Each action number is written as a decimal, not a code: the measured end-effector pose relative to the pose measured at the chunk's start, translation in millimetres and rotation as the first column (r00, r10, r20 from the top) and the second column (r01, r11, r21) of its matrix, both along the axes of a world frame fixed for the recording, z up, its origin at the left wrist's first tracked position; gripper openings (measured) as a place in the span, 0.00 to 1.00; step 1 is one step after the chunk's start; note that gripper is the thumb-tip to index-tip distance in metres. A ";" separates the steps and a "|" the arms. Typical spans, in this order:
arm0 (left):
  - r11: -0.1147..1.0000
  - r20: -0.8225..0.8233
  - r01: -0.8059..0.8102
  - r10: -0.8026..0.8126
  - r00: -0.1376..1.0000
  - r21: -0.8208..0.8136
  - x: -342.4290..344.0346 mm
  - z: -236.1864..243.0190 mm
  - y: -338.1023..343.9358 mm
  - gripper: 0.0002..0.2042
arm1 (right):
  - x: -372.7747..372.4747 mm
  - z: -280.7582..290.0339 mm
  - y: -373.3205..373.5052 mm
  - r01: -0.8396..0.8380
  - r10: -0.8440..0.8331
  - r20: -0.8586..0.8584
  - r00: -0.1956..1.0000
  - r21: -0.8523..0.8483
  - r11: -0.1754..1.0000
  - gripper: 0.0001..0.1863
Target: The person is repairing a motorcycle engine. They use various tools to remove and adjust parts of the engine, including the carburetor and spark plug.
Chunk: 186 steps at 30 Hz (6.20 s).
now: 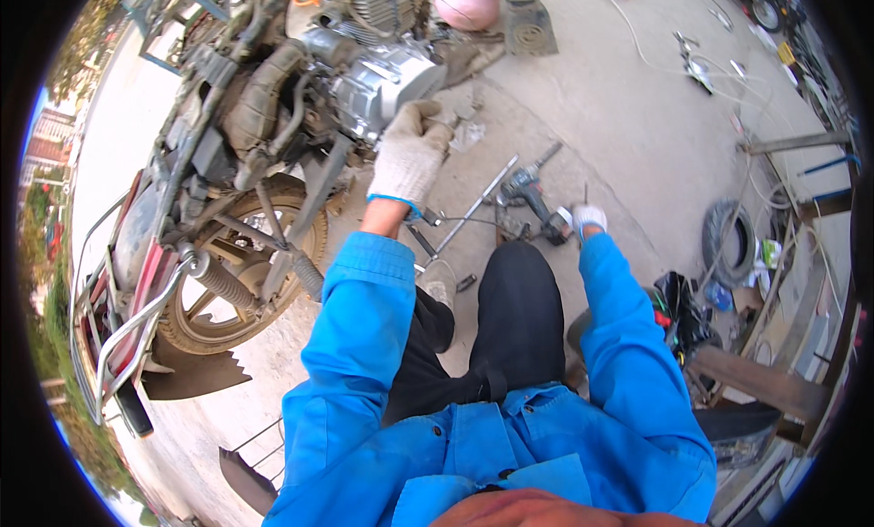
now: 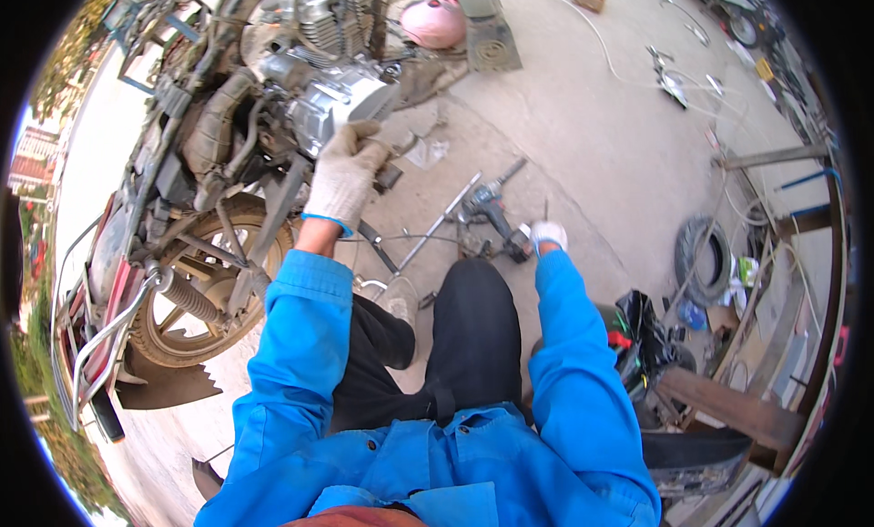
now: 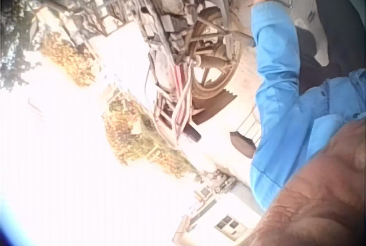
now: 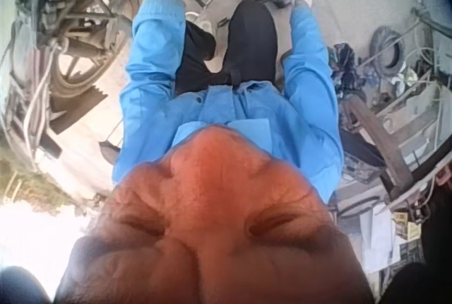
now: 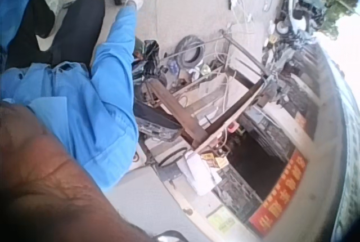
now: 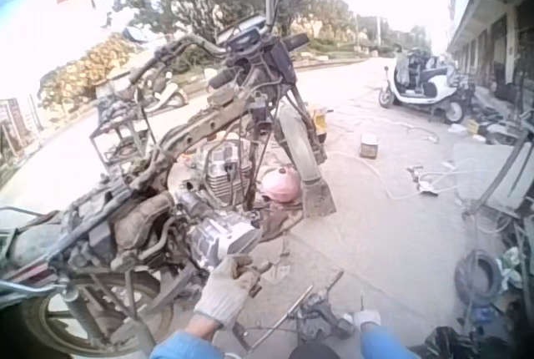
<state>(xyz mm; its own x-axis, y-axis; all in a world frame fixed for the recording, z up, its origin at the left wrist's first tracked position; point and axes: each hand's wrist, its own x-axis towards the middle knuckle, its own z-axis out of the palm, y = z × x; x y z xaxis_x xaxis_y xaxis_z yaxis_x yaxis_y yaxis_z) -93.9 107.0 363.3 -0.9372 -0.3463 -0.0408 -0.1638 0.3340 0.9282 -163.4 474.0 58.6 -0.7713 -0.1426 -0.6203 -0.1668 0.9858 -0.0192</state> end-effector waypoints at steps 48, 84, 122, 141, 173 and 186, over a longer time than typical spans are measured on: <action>0.959 -0.487 0.137 0.000 0.873 0.247 -76.9 -1.6 -28.6 0.30 | -24.8 196.9 -126.1 0.092 -0.654 -0.056 0.754 -0.977 0.190 0.24; 0.984 -0.347 0.103 -0.148 0.926 -0.144 -43.7 1.8 25.8 0.26 | 36.8 149.9 -120.2 0.393 0.004 0.675 0.738 -0.426 -0.815 0.37; 0.709 0.351 0.547 -0.424 0.835 -0.446 -19.3 -7.8 67.7 0.36 | 58.2 149.0 -142.9 0.417 0.070 0.688 0.722 -0.353 -0.838 0.40; 0.554 0.297 0.656 -0.602 0.741 -0.513 -34.1 -18.4 30.4 0.17 | 58.4 145.4 -148.0 0.577 -0.273 0.762 0.588 -0.631 -0.519 0.47; 0.603 0.240 0.487 -0.445 0.863 -0.632 -21.6 -21.2 60.0 0.31 | 61.6 134.2 -162.3 0.497 -0.138 0.800 0.584 -0.487 -0.719 0.43; 0.657 0.376 0.442 -0.251 0.892 -0.611 -20.1 -6.7 70.6 0.40 | 69.2 127.4 -172.2 0.563 -0.145 0.803 0.578 -0.521 -0.642 0.40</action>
